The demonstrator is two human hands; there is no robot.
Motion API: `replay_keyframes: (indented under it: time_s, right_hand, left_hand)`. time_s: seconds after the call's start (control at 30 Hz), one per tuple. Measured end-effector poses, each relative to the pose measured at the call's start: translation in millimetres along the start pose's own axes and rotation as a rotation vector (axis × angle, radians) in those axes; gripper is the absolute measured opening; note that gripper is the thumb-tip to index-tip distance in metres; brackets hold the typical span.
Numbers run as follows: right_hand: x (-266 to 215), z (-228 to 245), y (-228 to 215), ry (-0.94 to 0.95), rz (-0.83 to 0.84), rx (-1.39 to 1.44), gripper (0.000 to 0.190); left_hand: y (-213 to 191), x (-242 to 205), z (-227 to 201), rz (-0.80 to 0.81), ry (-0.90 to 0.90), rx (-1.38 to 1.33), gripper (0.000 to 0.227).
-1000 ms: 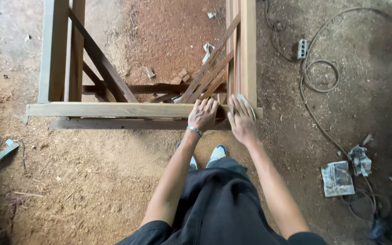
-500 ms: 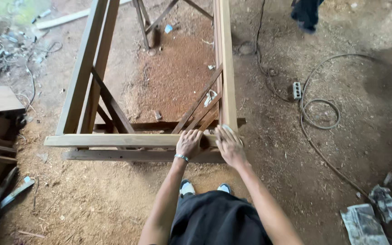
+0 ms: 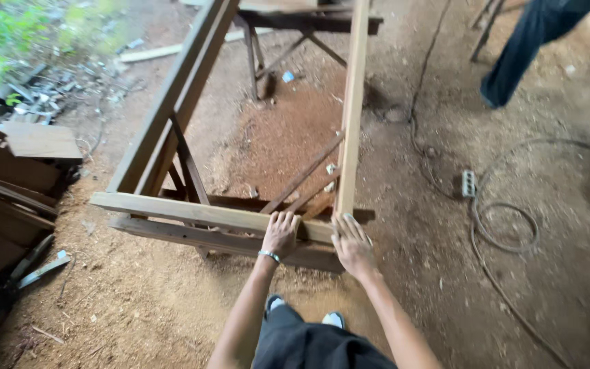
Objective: The person sands the surfaces and edges of a wooden frame by hand using a piece of sandpaper.
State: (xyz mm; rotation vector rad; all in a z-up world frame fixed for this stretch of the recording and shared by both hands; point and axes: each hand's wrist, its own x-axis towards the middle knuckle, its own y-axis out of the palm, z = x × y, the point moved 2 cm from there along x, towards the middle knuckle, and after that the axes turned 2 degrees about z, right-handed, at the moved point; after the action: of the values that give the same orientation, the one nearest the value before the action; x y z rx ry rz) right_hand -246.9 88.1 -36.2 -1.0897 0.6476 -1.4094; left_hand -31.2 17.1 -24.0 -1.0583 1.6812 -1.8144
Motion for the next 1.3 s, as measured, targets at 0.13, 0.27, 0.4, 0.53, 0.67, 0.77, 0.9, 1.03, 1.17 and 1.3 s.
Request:
replay_keyframes:
  time_s: [0.13,0.27,0.4,0.53,0.67,0.77,0.9,1.03,1.17,1.3]
  right_hand:
    - [24.2,-9.9,22.4,0.046,-0.194,-0.101,0.054]
    - [49.3,10.7,49.2,0.026,-0.02,-0.237,0.054]
    - [22.0,10.8,38.9,-0.077,-0.04,-0.026,0.059]
    - [32.6,-14.1,43.6,-0.038,-0.153,-0.107,0.055]
    - [65.5,-23.6,57.8,0.112,-0.043,-0.231,0.057]
    - [53.8,-24.5,44.5,-0.046,-0.083,-0.239,0.054]
    - [13.1,-30.6,14.8,-0.066,0.113,-0.053,0.063]
    - [42.3,-24.5,1.0,0.028,-0.013,-0.21,0.061]
    - [63.4,9.6,18.5,0.286,0.037,-0.295,0.065]
    - [49.4,33.2,15.0,0.15,0.066,-0.113,0.067]
  left_hand:
    - [-8.7,0.5,1.5,0.09,-0.042,-0.084,0.083]
    - [-4.8,-3.7,-2.2,0.158,-0.07,-0.03,0.079]
    - [8.6,3.0,6.3,0.135,-0.059,0.028,0.061]
    - [19.0,6.7,7.3,0.198,-0.094,-0.095,0.071]
    - [28.0,1.7,8.0,0.039,-0.044,0.053,0.04]
    - [21.6,9.8,1.4,0.096,-0.048,0.033,0.043]
    - [11.0,15.0,-6.3,0.103,-0.065,-0.024,0.048]
    - [22.8,15.7,-4.7,-0.051,-0.023,-0.084,0.044]
    - [34.5,15.2,7.1,-0.038,0.09,-0.211,0.051]
    - [7.4,4.7,63.9,-0.07,0.176,-0.309,0.078]
